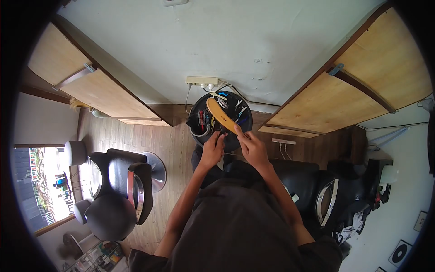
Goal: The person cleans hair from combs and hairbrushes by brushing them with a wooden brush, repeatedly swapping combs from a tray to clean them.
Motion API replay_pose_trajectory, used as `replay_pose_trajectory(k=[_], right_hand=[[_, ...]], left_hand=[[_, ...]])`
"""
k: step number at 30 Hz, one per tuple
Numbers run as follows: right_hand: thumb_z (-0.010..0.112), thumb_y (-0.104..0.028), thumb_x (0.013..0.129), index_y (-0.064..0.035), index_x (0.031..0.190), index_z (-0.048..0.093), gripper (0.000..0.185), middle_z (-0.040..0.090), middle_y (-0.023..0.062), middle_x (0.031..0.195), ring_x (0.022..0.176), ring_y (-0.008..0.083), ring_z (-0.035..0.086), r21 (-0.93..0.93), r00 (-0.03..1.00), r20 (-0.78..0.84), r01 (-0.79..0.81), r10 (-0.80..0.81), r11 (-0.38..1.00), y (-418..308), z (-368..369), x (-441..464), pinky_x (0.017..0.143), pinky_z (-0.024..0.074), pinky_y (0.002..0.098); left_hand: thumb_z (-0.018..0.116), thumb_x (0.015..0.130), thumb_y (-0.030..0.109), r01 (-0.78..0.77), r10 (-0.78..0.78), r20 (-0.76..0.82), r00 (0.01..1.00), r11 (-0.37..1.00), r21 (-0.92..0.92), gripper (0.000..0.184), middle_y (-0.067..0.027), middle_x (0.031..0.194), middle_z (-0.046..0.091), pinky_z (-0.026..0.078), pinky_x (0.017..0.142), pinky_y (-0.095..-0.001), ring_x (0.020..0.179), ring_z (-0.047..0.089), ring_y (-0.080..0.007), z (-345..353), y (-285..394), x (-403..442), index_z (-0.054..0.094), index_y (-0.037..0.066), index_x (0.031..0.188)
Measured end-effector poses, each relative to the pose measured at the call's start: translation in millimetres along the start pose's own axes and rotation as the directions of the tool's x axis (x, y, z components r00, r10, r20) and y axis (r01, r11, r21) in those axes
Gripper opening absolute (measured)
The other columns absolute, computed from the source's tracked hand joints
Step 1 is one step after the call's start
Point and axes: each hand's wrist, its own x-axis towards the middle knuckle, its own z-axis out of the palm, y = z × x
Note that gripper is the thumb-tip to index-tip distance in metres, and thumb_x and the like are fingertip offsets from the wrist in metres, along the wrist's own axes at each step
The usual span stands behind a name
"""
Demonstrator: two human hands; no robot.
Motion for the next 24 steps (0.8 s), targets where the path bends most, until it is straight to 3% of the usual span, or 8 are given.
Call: replay_pose_trajectory(k=[8, 11, 13, 16, 18, 24], right_hand=[[0.069, -0.007, 0.097, -0.0243, 0.155, 0.054, 0.062, 0.059, 0.0120, 0.088, 0.070, 0.0314, 0.064, 0.059, 0.998, -0.044, -0.032, 0.035, 0.998, 1, 11, 27, 0.062, 0.0543, 0.0425], [0.068, -0.007, 0.098, -0.0235, 0.154, 0.055, 0.060, 0.058, 0.0123, 0.088, 0.070, 0.0311, 0.064, 0.092, 0.995, -0.069, -0.064, 0.071, 0.994, 5, 5, 28, 0.063, 0.0538, 0.0417], [0.068, -0.006, 0.098, -0.0231, 0.154, 0.056, 0.060, 0.058, 0.0121, 0.088, 0.070, 0.0308, 0.064, 0.120, 0.993, -0.085, -0.067, 0.078, 0.991, 6, -1, 27, 0.063, 0.0535, 0.0411], [0.069, -0.005, 0.097, -0.0226, 0.153, 0.057, 0.059, 0.059, 0.0109, 0.088, 0.069, 0.0294, 0.064, 0.118, 0.992, -0.123, -0.006, 0.020, 0.993, 5, -17, 9, 0.063, 0.0532, 0.0399], [0.070, -0.005, 0.097, -0.0221, 0.152, 0.059, 0.059, 0.060, 0.0098, 0.088, 0.069, 0.0279, 0.065, 0.011, 1.000, -0.011, -0.022, 0.022, 1.000, 6, -24, -5, 0.063, 0.0534, 0.0394], [0.070, -0.004, 0.096, -0.0223, 0.153, 0.058, 0.060, 0.060, 0.0098, 0.089, 0.070, 0.0277, 0.065, 0.011, 0.999, -0.035, -0.012, 0.012, 1.000, 10, -17, -5, 0.064, 0.0540, 0.0396]], left_hand=[[0.051, 0.113, 0.025, -0.093, 0.092, 0.011, 0.996, 0.993, 0.074, 0.023, 0.0024, 0.071, 0.050, 0.034, 0.042, -0.0251, 0.051, 0.045, -0.0051, 7, 0, -1, 0.060, 0.007, 0.121], [0.051, 0.112, 0.024, -0.005, 0.002, 0.041, 0.999, 0.998, 0.066, 0.026, -0.0016, 0.069, 0.056, 0.042, 0.045, -0.0285, 0.050, 0.056, -0.0093, 5, 10, -2, 0.063, 0.003, 0.123], [0.048, 0.114, 0.027, 0.190, -0.166, 0.111, 0.980, 0.945, -0.266, 0.025, 0.0027, 0.071, 0.050, 0.033, 0.040, -0.0260, 0.047, 0.045, -0.0062, -1, 16, 1, 0.062, 0.008, 0.123], [0.047, 0.114, 0.029, 0.242, -0.225, 0.089, 0.970, 0.904, -0.353, 0.023, 0.0053, 0.073, 0.044, 0.026, 0.039, -0.0233, 0.047, 0.037, -0.0037, -12, 29, 10, 0.060, 0.012, 0.122], [0.047, 0.114, 0.030, 0.242, -0.228, 0.080, 0.970, 0.902, -0.357, 0.022, 0.0050, 0.072, 0.044, 0.026, 0.039, -0.0230, 0.047, 0.037, -0.0033, -16, 31, 15, 0.059, 0.013, 0.121], [0.048, 0.114, 0.029, 0.215, -0.188, 0.135, 0.973, 0.951, -0.223, 0.025, 0.0047, 0.073, 0.044, 0.026, 0.039, -0.0229, 0.048, 0.037, -0.0031, -11, 32, 12, 0.061, 0.009, 0.123]])
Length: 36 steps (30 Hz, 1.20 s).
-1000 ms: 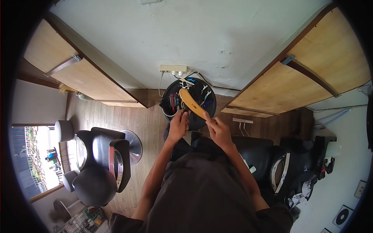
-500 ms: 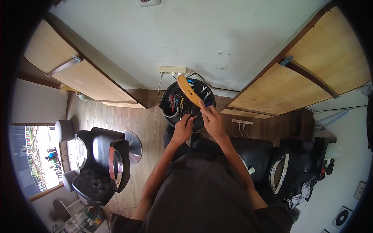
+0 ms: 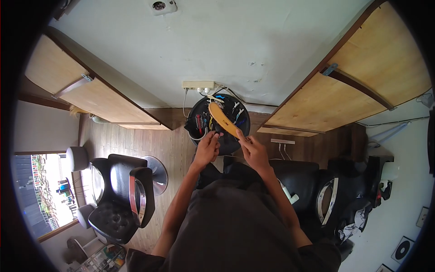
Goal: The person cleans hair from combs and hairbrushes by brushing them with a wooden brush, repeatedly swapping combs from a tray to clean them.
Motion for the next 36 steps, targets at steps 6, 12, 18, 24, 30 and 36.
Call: replay_pose_trajectory(k=[6, 12, 18, 24, 30, 36], right_hand=[[0.069, -0.004, 0.097, -0.0245, 0.152, 0.058, 0.060, 0.059, 0.0125, 0.085, 0.068, 0.0284, 0.064, 0.028, 1.000, -0.018, 0.009, -0.009, 1.000, -3, 6, 19, 0.064, 0.0541, 0.0395], [0.069, -0.005, 0.098, -0.0225, 0.152, 0.058, 0.059, 0.058, 0.0122, 0.084, 0.069, 0.0275, 0.064, 0.075, 1.000, -0.027, -0.009, 0.011, 0.997, -4, 14, 35, 0.065, 0.0542, 0.0383], [0.069, -0.004, 0.099, -0.0179, 0.148, 0.062, 0.052, 0.054, 0.0115, 0.078, 0.064, 0.0245, 0.057, 0.080, 0.987, -0.092, -0.123, 0.130, 0.989, -4, -4, 26, 0.060, 0.0492, 0.0338], [0.071, -0.003, 0.096, -0.0216, 0.151, 0.060, 0.059, 0.058, 0.0113, 0.083, 0.066, 0.0250, 0.063, -0.002, 0.999, -0.020, -0.048, 0.048, 0.999, 2, -7, -3, 0.062, 0.0520, 0.0366], [0.069, -0.005, 0.099, -0.0191, 0.150, 0.061, 0.053, 0.055, 0.0126, 0.079, 0.063, 0.0235, 0.055, 0.084, 0.990, -0.104, -0.086, 0.095, 0.993, -5, 5, 6, 0.060, 0.0484, 0.0342], [0.069, -0.004, 0.099, -0.0181, 0.149, 0.061, 0.053, 0.054, 0.0116, 0.078, 0.063, 0.0220, 0.053, 0.079, 0.984, -0.143, -0.093, 0.104, 0.992, -8, 8, 20, 0.060, 0.0474, 0.0338]], left_hand=[[0.048, 0.114, 0.027, -0.019, 0.016, 0.038, 0.999, 0.997, 0.074, 0.027, 0.0040, 0.071, 0.046, 0.028, 0.039, -0.0232, 0.048, 0.041, -0.0030, 6, -6, -1, 0.063, 0.007, 0.122], [0.049, 0.113, 0.027, -0.060, 0.054, 0.046, 0.997, 0.989, 0.133, 0.027, 0.0036, 0.069, 0.049, 0.030, 0.040, -0.0232, 0.049, 0.045, -0.0033, 3, -7, 0, 0.064, 0.006, 0.120], [0.048, 0.114, 0.029, 0.009, -0.008, 0.043, 0.999, 1.000, -0.017, 0.027, 0.0053, 0.072, 0.045, 0.026, 0.040, -0.0231, 0.047, 0.038, -0.0030, -5, 5, -4, 0.062, 0.008, 0.123], [0.046, 0.115, 0.031, -0.002, -0.001, -0.026, 1.000, 0.994, -0.109, 0.028, 0.0050, 0.073, 0.043, 0.024, 0.040, -0.0226, 0.049, 0.037, -0.0028, -9, 9, 0, 0.059, 0.009, 0.127], [0.046, 0.115, 0.029, -0.016, 0.018, 0.042, 0.999, 0.999, -0.039, 0.028, 0.0046, 0.073, 0.043, 0.024, 0.039, -0.0231, 0.047, 0.036, -0.0029, 5, 6, -3, 0.059, 0.008, 0.127], [0.045, 0.115, 0.027, -0.067, 0.068, 0.072, 0.995, 0.998, -0.012, 0.027, 0.0042, 0.071, 0.043, 0.027, 0.039, -0.0236, 0.046, 0.038, -0.0032, 12, -1, -6, 0.060, 0.006, 0.126]])
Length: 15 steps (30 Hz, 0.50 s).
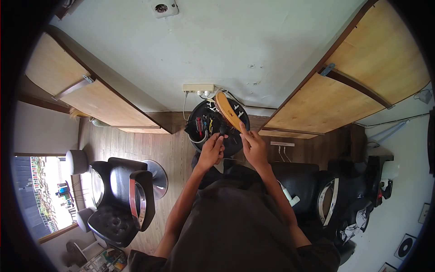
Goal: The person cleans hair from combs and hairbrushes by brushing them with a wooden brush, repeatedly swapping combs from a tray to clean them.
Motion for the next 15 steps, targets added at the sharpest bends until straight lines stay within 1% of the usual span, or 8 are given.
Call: replay_pose_trajectory(k=[3, 5, 7, 11, 12, 13, 14, 15], right_hand=[[0.068, -0.004, 0.100, -0.0175, 0.150, 0.061, 0.052, 0.051, 0.0112, 0.076, 0.062, 0.0217, 0.051, 0.023, 0.999, -0.036, 0.014, -0.013, 1.000, 1, 5, 6, 0.059, 0.0466, 0.0337], [0.068, -0.005, 0.100, -0.0173, 0.150, 0.061, 0.052, 0.050, 0.0110, 0.075, 0.062, 0.0217, 0.050, 0.041, 0.999, -0.052, 0.014, -0.012, 0.999, 1, 6, 8, 0.059, 0.0460, 0.0336], [0.067, -0.006, 0.101, -0.0161, 0.149, 0.061, 0.050, 0.050, 0.0112, 0.075, 0.062, 0.0217, 0.049, 0.031, 0.998, -0.047, -0.030, 0.032, 0.999, 1, 7, 9, 0.058, 0.0451, 0.0333], [0.067, -0.006, 0.101, -0.0151, 0.149, 0.061, 0.049, 0.050, 0.0111, 0.075, 0.062, 0.0215, 0.048, 0.005, 0.997, -0.066, -0.024, 0.025, 1.000, 3, 5, 6, 0.058, 0.0445, 0.0333], [0.067, -0.004, 0.099, -0.0170, 0.150, 0.060, 0.053, 0.053, 0.0114, 0.077, 0.064, 0.0228, 0.054, -0.014, 0.998, -0.049, -0.031, 0.031, 0.999, 1, 1, 2, 0.061, 0.0477, 0.0348], [0.068, -0.002, 0.098, -0.0189, 0.152, 0.059, 0.057, 0.055, 0.0117, 0.080, 0.067, 0.0241, 0.060, -0.032, 0.999, -0.031, -0.040, 0.039, 0.999, -1, -2, -2, 0.063, 0.0509, 0.0363], [0.068, -0.002, 0.098, -0.0189, 0.152, 0.059, 0.057, 0.055, 0.0117, 0.080, 0.067, 0.0241, 0.060, -0.032, 0.999, -0.030, -0.038, 0.037, 0.999, 1, -5, -8, 0.063, 0.0509, 0.0363], [0.068, -0.002, 0.098, -0.0185, 0.151, 0.059, 0.056, 0.055, 0.0116, 0.080, 0.067, 0.0242, 0.059, -0.024, 1.000, -0.024, -0.010, 0.009, 1.000, 2, -7, -14, 0.064, 0.0510, 0.0364]], left_hand=[[0.046, 0.115, 0.026, -0.012, 0.013, -0.019, 1.000, 0.998, 0.055, 0.027, 0.0041, 0.070, 0.045, 0.028, 0.039, -0.0234, 0.047, 0.039, -0.0030, 1, 1, -3, 0.061, 0.006, 0.124], [0.046, 0.115, 0.026, -0.018, 0.017, 0.012, 1.000, 0.997, 0.077, 0.027, 0.0039, 0.071, 0.046, 0.028, 0.040, -0.0235, 0.047, 0.040, -0.0028, 0, 0, -5, 0.062, 0.005, 0.123], [0.046, 0.115, 0.026, -0.008, 0.008, 0.011, 1.000, 0.997, 0.074, 0.027, 0.0038, 0.071, 0.046, 0.028, 0.040, -0.0234, 0.048, 0.040, -0.0026, 0, -1, -7, 0.062, 0.005, 0.123], [0.046, 0.115, 0.028, 0.014, -0.015, 0.033, 0.999, 1.000, 0.025, 0.028, 0.0041, 0.072, 0.045, 0.026, 0.040, -0.0230, 0.048, 0.039, -0.0029, -5, -5, -8, 0.061, 0.007, 0.124], [0.046, 0.115, 0.028, 0.010, -0.011, 0.035, 0.999, 1.000, 0.025, 0.028, 0.0041, 0.072, 0.045, 0.026, 0.040, -0.0230, 0.048, 0.039, -0.0029, -6, -3, -7, 0.061, 0.007, 0.124], [0.045, 0.115, 0.029, 0.039, -0.039, -0.008, 0.999, 0.998, -0.041, 0.028, 0.0043, 0.072, 0.045, 0.025, 0.040, -0.0229, 0.048, 0.038, -0.0031, -6, -3, -8, 0.061, 0.008, 0.125], [0.044, 0.115, 0.030, 0.064, -0.070, -0.051, 0.996, 0.992, -0.109, 0.029, 0.0046, 0.072, 0.044, 0.024, 0.040, -0.0227, 0.048, 0.036, -0.0033, -7, -2, -8, 0.060, 0.008, 0.126], [0.044, 0.115, 0.030, 0.064, -0.070, -0.051, 0.996, 0.992, -0.110, 0.029, 0.0046, 0.072, 0.044, 0.024, 0.040, -0.0227, 0.048, 0.036, -0.0033, -10, -2, -7, 0.060, 0.008, 0.126]])
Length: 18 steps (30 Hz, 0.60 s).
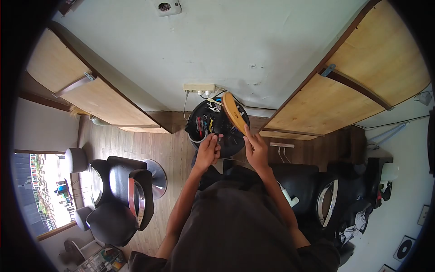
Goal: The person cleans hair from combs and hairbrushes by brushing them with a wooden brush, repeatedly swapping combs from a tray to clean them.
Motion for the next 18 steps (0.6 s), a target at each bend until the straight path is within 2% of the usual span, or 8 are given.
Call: replay_pose_trajectory(k=[2, 5, 9, 11, 14, 18], right_hand=[[0.068, -0.002, 0.098, -0.0182, 0.151, 0.060, 0.056, 0.055, 0.0116, 0.080, 0.067, 0.0243, 0.059, 0.006, 1.000, 0.006, 0.026, -0.026, 1.000, 1, -3, -8, 0.064, 0.0510, 0.0366], [0.068, -0.003, 0.098, -0.0170, 0.150, 0.061, 0.054, 0.055, 0.0116, 0.080, 0.067, 0.0240, 0.059, -0.028, 0.998, 0.063, 0.016, -0.014, 0.999, 0, -7, -14, 0.064, 0.0512, 0.0365], [0.068, -0.003, 0.099, -0.0155, 0.150, 0.060, 0.054, 0.054, 0.0119, 0.080, 0.067, 0.0239, 0.058, -0.016, 0.999, 0.028, -0.031, 0.031, 0.999, -1, 1, -10, 0.063, 0.0506, 0.0362], [0.067, -0.003, 0.099, -0.0154, 0.151, 0.060, 0.054, 0.054, 0.0122, 0.080, 0.067, 0.0239, 0.058, -0.002, 0.999, 0.015, -0.049, 0.049, 0.999, 0, 5, -6, 0.063, 0.0503, 0.0361], [0.066, -0.006, 0.101, -0.0142, 0.149, 0.061, 0.048, 0.054, 0.0126, 0.077, 0.063, 0.0233, 0.052, 0.027, 0.998, -0.054, -0.042, 0.044, 0.999, 2, 8, 3, 0.060, 0.0458, 0.0348], [0.065, -0.006, 0.102, -0.0122, 0.149, 0.061, 0.048, 0.055, 0.0126, 0.076, 0.063, 0.0232, 0.053, 0.015, 0.994, -0.089, -0.058, 0.059, 0.998, 7, 12, 15, 0.061, 0.0467, 0.0348]], left_hand=[[0.043, 0.116, 0.033, -0.024, 0.023, -0.055, 0.998, 1.000, -0.009, 0.030, 0.0048, 0.073, 0.043, 0.023, 0.040, -0.0226, 0.048, 0.035, -0.0035, -3, 2, 3, 0.058, 0.010, 0.127], [0.044, 0.116, 0.031, -0.006, 0.008, -0.036, 0.999, 0.999, 0.051, 0.029, 0.0047, 0.073, 0.043, 0.023, 0.040, -0.0227, 0.048, 0.035, -0.0033, -1, 5, 1, 0.058, 0.009, 0.127], [0.046, 0.115, 0.029, -0.053, 0.053, 0.004, 0.999, 0.995, 0.079, 0.028, 0.0046, 0.073, 0.043, 0.024, 0.040, -0.0229, 0.048, 0.036, -0.0032, 5, -1, -2, 0.058, 0.008, 0.128], [0.048, 0.114, 0.027, -0.066, 0.064, 0.016, 0.998, 0.986, 0.153, 0.026, 0.0044, 0.072, 0.045, 0.026, 0.040, -0.0231, 0.048, 0.037, -0.0028, 6, -4, -2, 0.060, 0.006, 0.126], [0.049, 0.114, 0.026, -0.101, 0.093, 0.047, 0.995, 0.976, 0.191, 0.026, 0.0040, 0.071, 0.046, 0.027, 0.040, -0.0233, 0.048, 0.039, -0.0025, 10, -8, -4, 0.061, 0.005, 0.124], [0.050, 0.114, 0.025, -0.083, 0.075, 0.048, 0.996, 0.975, 0.208, 0.026, 0.0039, 0.070, 0.046, 0.027, 0.040, -0.0234, 0.048, 0.040, -0.0023, 16, -10, -10, 0.062, 0.005, 0.124]])
